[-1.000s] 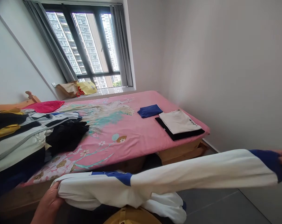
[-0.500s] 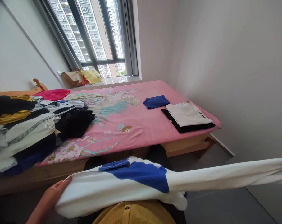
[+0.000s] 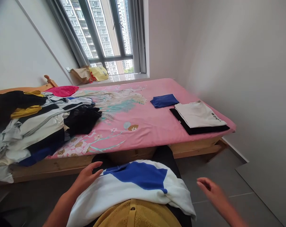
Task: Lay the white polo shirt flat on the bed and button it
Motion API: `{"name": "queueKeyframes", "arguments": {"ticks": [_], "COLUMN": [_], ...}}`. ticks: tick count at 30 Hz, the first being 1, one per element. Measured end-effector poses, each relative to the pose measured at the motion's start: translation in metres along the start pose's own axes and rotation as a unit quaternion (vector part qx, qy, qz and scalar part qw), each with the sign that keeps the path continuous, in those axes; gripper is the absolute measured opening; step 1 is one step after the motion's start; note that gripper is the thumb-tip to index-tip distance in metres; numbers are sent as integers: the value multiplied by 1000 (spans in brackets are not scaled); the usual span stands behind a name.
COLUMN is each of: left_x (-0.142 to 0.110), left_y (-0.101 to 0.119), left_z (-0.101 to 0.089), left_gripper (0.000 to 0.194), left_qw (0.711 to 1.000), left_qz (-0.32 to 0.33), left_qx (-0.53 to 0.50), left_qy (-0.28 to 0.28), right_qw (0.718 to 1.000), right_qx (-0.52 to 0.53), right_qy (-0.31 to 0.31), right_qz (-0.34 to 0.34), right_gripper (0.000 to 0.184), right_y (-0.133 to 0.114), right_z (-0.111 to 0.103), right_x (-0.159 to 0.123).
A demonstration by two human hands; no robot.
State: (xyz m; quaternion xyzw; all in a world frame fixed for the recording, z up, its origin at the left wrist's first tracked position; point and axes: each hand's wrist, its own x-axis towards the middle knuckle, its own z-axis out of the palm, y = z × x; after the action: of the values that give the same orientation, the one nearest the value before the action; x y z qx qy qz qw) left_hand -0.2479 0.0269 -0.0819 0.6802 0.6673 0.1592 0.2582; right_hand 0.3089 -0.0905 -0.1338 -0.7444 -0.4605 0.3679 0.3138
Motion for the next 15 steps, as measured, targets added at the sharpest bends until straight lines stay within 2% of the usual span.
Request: {"name": "queueKeyframes", "arguments": {"ticks": [2,4,6,8,9,11,13,15], "left_x": [18,33,44,52,55,57,55,48], "left_y": [31,49,58,61,61,62,63,66], "left_z": [22,47,66,73,71,57,32,0], "left_gripper": [51,51,32,6,4,15,23,28], "left_qw": [997,992,991,990,989,980,969,948], "left_qz": [32,15,-16,-44,-59,-85,-99,-108], "left_qx": [-1,-5,-21,-56,-81,-146,-206,-288], "left_qy": [-76,-123,-132,-119,-113,-103,-93,-81], "right_qw": [993,980,966,965,972,986,991,989], "right_qx": [-23,-71,-118,-127,-109,-32,58,103], "right_qy": [-101,-145,-152,-130,-111,-67,-24,-6], "right_qz": [-51,-117,-174,-188,-178,-148,-122,-101], "right_gripper": [38,32,27,31,35,40,42,43], "right_y": [-49,-83,-96,-96,-93,-89,-88,-88], "right_z": [36,63,77,78,73,59,45,41], "right_x": [-7,-13,-16,-15,-13,-9,-5,-4]}}
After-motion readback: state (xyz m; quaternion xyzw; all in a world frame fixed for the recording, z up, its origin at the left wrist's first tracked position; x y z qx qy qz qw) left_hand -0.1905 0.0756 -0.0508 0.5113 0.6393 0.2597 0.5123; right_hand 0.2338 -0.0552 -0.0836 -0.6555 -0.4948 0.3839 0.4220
